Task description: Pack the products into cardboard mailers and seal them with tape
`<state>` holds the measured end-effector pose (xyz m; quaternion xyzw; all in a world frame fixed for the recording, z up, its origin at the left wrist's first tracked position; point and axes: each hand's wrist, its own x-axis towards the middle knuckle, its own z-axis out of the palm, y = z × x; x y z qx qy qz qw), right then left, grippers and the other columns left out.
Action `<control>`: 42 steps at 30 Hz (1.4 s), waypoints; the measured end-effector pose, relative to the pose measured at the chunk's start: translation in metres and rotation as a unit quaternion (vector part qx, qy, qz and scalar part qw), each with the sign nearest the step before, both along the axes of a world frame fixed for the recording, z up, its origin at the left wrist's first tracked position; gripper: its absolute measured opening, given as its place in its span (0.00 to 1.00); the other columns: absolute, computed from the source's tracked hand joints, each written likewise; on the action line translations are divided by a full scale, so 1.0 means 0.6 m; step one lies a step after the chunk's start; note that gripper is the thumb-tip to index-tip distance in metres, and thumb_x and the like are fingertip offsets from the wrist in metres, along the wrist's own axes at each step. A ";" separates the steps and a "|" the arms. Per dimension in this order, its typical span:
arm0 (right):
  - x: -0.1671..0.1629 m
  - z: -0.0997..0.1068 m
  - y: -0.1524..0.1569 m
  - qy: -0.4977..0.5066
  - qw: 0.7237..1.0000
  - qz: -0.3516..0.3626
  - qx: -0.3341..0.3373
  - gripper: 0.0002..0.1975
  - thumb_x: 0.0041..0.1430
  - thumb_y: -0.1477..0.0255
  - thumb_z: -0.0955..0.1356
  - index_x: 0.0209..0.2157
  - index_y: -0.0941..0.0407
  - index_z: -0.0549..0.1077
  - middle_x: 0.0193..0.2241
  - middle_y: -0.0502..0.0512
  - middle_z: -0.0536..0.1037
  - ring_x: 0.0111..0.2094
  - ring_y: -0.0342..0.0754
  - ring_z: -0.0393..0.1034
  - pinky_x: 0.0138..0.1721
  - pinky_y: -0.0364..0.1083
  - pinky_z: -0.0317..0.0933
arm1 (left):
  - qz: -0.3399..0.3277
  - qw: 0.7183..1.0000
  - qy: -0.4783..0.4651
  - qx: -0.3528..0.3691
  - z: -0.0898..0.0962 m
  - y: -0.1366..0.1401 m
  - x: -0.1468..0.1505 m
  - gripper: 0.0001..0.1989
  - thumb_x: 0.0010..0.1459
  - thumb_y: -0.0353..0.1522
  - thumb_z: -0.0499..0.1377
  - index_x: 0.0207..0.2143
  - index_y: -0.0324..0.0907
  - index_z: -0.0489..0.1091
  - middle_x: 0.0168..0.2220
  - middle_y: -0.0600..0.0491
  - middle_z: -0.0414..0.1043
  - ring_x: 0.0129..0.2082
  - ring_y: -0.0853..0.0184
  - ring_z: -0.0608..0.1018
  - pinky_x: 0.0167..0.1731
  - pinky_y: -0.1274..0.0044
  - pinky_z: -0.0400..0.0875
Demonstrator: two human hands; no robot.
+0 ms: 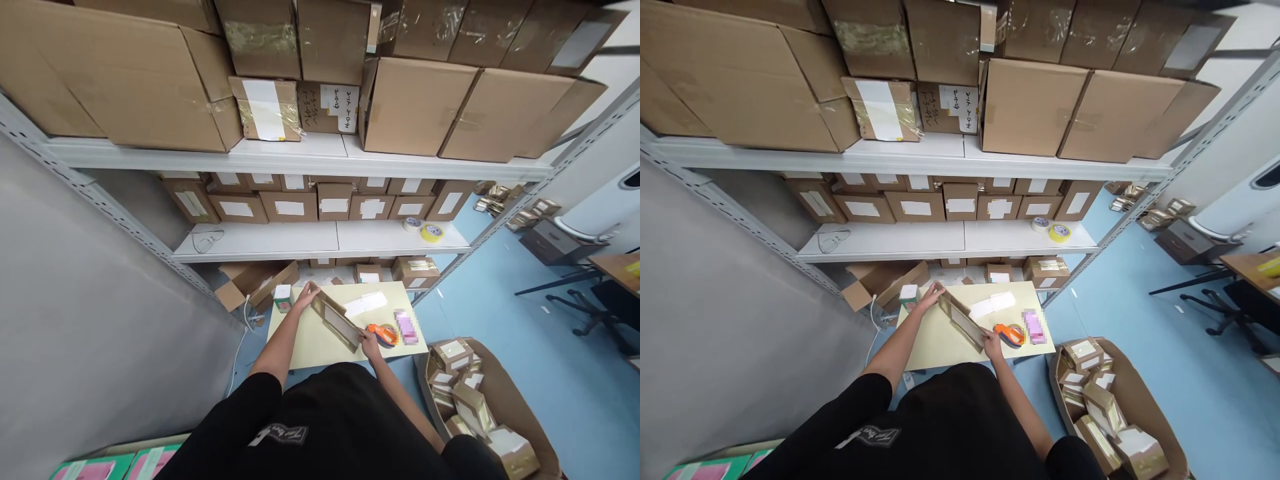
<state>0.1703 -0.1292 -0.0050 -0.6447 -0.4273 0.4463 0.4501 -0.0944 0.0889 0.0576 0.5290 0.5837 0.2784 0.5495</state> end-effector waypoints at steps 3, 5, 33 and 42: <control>-0.010 0.005 0.005 0.001 0.999 -0.036 -0.010 0.24 0.49 0.58 0.70 0.44 0.55 0.84 0.41 0.62 0.85 0.49 0.64 0.76 0.57 0.60 0.67 | 0.016 1.000 -0.003 -0.017 -0.004 -0.012 -0.004 0.43 0.56 0.48 0.69 0.69 0.46 0.60 0.72 0.40 0.60 0.72 0.54 0.62 0.61 0.69 0.68; -0.021 0.012 0.011 0.009 0.998 -0.060 -0.006 0.27 0.49 0.58 0.70 0.49 0.55 0.82 0.46 0.63 0.84 0.52 0.65 0.75 0.59 0.61 0.66 | 0.024 0.999 -0.013 -0.023 -0.004 -0.025 -0.013 0.42 0.56 0.44 0.69 0.70 0.47 0.59 0.73 0.40 0.57 0.71 0.53 0.65 0.59 0.69 0.70; -0.066 0.047 0.051 0.002 1.000 0.025 -0.014 0.34 0.47 0.52 0.79 0.55 0.50 0.80 0.61 0.61 0.76 0.65 0.63 0.64 0.68 0.64 0.54 | 0.016 0.997 -0.050 0.062 -0.045 -0.115 -0.090 0.30 0.41 0.27 0.69 0.50 0.46 0.71 0.55 0.48 0.73 0.47 0.61 0.78 0.54 0.65 0.74; -0.081 0.049 0.031 0.007 0.999 0.002 -0.044 0.36 0.52 0.51 0.76 0.61 0.47 0.74 0.66 0.59 0.71 0.65 0.62 0.64 0.66 0.61 0.58 | -0.075 0.994 -0.062 0.049 -0.056 -0.117 -0.113 0.14 0.45 0.29 0.65 0.37 0.44 0.72 0.44 0.52 0.76 0.48 0.61 0.79 0.53 0.68 0.72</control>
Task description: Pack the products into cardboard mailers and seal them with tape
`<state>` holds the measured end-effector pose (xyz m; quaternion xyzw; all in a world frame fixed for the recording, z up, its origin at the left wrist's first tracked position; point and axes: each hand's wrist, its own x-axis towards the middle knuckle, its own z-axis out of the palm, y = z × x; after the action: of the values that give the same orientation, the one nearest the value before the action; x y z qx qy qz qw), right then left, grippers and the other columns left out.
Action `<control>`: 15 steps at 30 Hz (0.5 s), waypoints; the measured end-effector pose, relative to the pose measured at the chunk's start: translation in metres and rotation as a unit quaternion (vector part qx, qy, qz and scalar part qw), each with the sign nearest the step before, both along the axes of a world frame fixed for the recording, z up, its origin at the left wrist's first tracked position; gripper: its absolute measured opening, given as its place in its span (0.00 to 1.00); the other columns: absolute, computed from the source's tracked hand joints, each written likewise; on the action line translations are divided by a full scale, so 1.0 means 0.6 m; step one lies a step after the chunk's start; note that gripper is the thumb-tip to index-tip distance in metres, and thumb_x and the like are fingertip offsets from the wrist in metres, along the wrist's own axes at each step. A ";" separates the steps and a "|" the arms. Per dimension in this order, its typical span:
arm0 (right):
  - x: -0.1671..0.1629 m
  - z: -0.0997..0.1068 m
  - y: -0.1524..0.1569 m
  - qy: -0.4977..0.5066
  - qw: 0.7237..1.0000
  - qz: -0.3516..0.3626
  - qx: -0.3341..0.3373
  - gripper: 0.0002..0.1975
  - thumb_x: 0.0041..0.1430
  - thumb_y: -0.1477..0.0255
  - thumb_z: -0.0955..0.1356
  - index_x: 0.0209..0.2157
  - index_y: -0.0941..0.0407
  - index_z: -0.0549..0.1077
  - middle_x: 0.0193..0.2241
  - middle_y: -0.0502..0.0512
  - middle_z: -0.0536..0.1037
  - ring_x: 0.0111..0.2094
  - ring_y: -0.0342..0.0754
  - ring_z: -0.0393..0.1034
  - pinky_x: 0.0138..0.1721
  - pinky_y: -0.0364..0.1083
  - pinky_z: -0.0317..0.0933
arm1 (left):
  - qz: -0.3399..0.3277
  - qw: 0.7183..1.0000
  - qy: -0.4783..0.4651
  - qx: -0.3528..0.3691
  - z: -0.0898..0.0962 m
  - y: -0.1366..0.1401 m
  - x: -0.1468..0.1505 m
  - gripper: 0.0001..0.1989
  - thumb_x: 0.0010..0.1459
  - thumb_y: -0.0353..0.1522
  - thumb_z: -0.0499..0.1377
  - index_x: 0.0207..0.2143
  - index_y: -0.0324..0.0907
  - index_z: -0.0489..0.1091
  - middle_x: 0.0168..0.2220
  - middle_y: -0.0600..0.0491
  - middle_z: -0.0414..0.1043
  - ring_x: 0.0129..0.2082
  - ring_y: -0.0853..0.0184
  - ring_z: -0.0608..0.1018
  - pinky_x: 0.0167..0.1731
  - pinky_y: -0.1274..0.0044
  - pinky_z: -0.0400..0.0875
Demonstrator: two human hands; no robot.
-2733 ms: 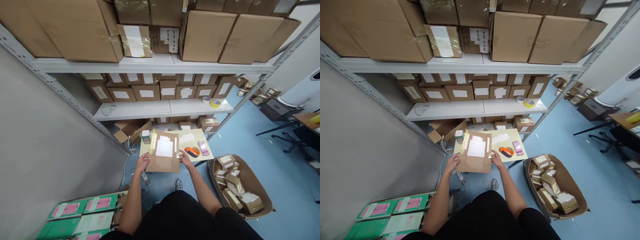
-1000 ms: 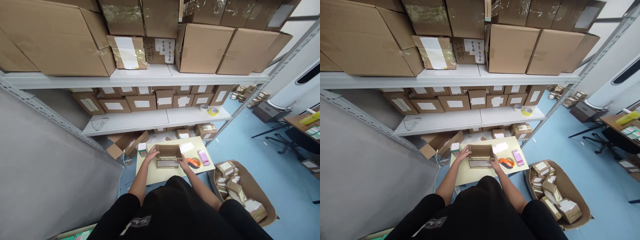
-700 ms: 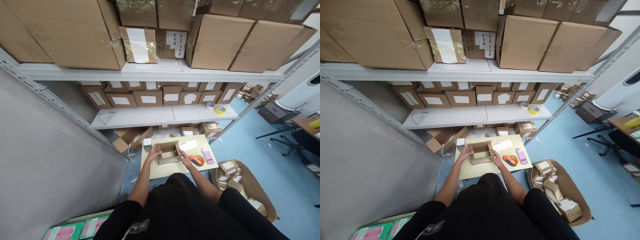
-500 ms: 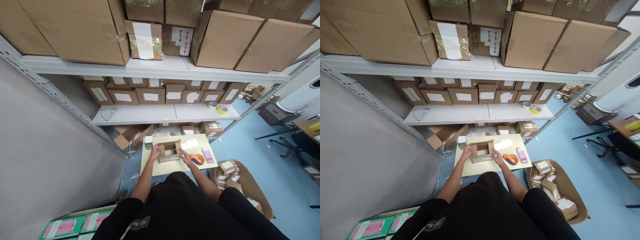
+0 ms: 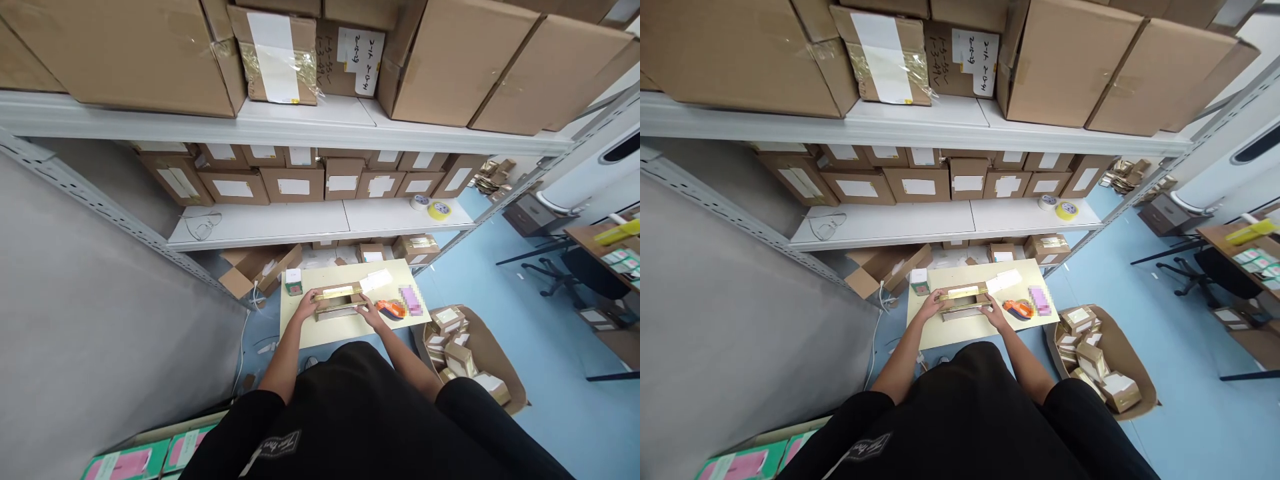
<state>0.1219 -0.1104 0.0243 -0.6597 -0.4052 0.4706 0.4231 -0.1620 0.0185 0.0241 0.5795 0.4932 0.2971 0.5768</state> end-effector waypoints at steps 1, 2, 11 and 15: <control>-0.001 0.002 0.000 -0.001 1.000 -0.002 -0.003 0.37 0.52 0.51 0.76 0.62 0.47 0.73 0.66 0.58 0.70 0.66 0.62 0.64 0.66 0.61 0.58 | -0.008 1.000 -0.006 -0.020 -0.002 -0.002 -0.004 0.16 0.46 0.31 0.65 0.41 0.44 0.73 0.46 0.51 0.77 0.49 0.60 0.79 0.52 0.69 0.73; -0.003 0.003 0.000 -0.001 1.000 -0.005 -0.003 0.37 0.52 0.51 0.76 0.63 0.47 0.73 0.67 0.58 0.70 0.65 0.62 0.64 0.66 0.61 0.57 | -0.011 0.999 -0.010 -0.041 -0.004 -0.005 -0.007 0.17 0.48 0.33 0.65 0.44 0.45 0.73 0.48 0.50 0.77 0.50 0.59 0.79 0.51 0.70 0.73; -0.006 0.009 0.009 0.034 0.995 -0.077 -0.048 0.33 0.57 0.45 0.71 0.60 0.46 0.76 0.62 0.58 0.75 0.61 0.61 0.69 0.56 0.59 0.68 | -0.027 0.994 -0.047 -0.094 -0.005 -0.026 -0.017 0.35 0.52 0.49 0.70 0.59 0.46 0.71 0.59 0.45 0.75 0.58 0.55 0.78 0.56 0.70 0.73; -0.007 0.009 0.022 0.042 0.989 -0.119 -0.074 0.30 0.58 0.43 0.69 0.53 0.47 0.78 0.57 0.58 0.78 0.55 0.57 0.72 0.47 0.52 0.71 | -0.045 0.992 -0.064 -0.096 -0.005 -0.024 -0.019 0.37 0.50 0.48 0.72 0.60 0.45 0.70 0.60 0.45 0.74 0.60 0.56 0.77 0.57 0.71 0.73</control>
<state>0.1177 -0.0975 0.0294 -0.7123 -0.2697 0.4732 0.4426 -0.1736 0.0043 0.0210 0.5229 0.4545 0.2587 0.6731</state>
